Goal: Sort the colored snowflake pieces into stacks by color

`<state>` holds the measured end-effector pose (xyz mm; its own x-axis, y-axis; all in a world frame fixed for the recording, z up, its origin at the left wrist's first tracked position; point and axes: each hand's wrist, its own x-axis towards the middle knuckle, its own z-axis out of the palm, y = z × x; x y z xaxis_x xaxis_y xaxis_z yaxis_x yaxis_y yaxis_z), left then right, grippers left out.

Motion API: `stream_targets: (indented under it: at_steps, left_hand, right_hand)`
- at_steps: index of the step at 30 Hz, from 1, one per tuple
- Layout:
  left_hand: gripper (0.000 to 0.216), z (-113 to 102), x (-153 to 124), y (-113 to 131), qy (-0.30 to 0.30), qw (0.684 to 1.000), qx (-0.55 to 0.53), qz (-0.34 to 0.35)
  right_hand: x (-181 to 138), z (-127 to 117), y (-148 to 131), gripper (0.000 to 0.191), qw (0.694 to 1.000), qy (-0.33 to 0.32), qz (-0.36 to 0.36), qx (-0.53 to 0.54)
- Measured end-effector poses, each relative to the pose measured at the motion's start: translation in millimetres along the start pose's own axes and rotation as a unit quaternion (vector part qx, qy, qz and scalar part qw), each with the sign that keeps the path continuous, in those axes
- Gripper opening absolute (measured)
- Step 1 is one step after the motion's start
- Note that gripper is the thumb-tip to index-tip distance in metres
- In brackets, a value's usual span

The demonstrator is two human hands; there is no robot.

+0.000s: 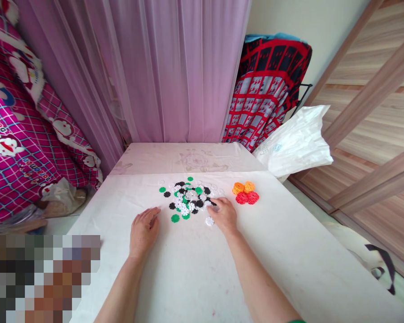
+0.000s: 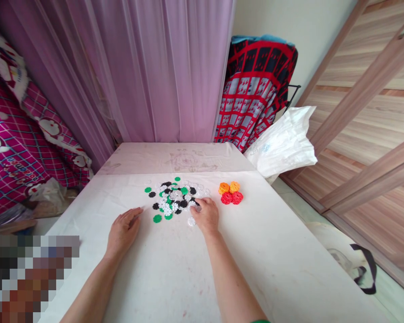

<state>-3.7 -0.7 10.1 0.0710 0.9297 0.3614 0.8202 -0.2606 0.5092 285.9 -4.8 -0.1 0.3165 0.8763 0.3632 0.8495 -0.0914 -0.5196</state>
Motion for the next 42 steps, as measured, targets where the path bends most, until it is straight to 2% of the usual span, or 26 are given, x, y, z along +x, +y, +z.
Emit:
stream_targets:
  at_steps: [8,15,25,30,33,36,42]
  left_hand:
    - [0.035,1.0,0.4,-1.4,-0.001,1.0,0.003,0.006]
    - [0.034,1.3,0.6,-1.4,-0.001,1.0,0.005,0.006]
    - [0.034,0.8,0.8,-0.7,-0.006,1.0,0.007,-0.001]
    - [0.036,0.6,0.9,-0.4,-0.01,1.0,0.003,-0.004]
    - [0.036,1.4,0.8,-1.5,-0.006,1.0,0.003,-0.002]
    - [0.035,2.0,0.7,-2.4,-0.005,1.0,0.001,-0.003]
    - [0.035,1.3,0.8,-1.4,-0.008,1.0,-0.001,-0.01]
  right_hand:
    - [2.6,-1.8,-0.8,0.026,0.999,-0.035,-0.002,-0.027]
    - [3.9,-3.6,-3.1,0.029,0.999,-0.035,-0.012,-0.027]
    - [5.5,1.7,0.4,0.02,0.998,-0.023,-0.046,-0.043]
    - [5.7,4.2,6.1,0.016,0.999,0.017,-0.025,0.041]
    - [-4.0,0.5,12.0,0.017,0.991,0.028,-0.014,0.132]
    - [-22.8,-7.2,15.9,0.017,0.984,0.006,-0.039,0.174]
    - [-45.5,-20.1,11.3,0.012,0.989,-0.005,-0.102,0.111]
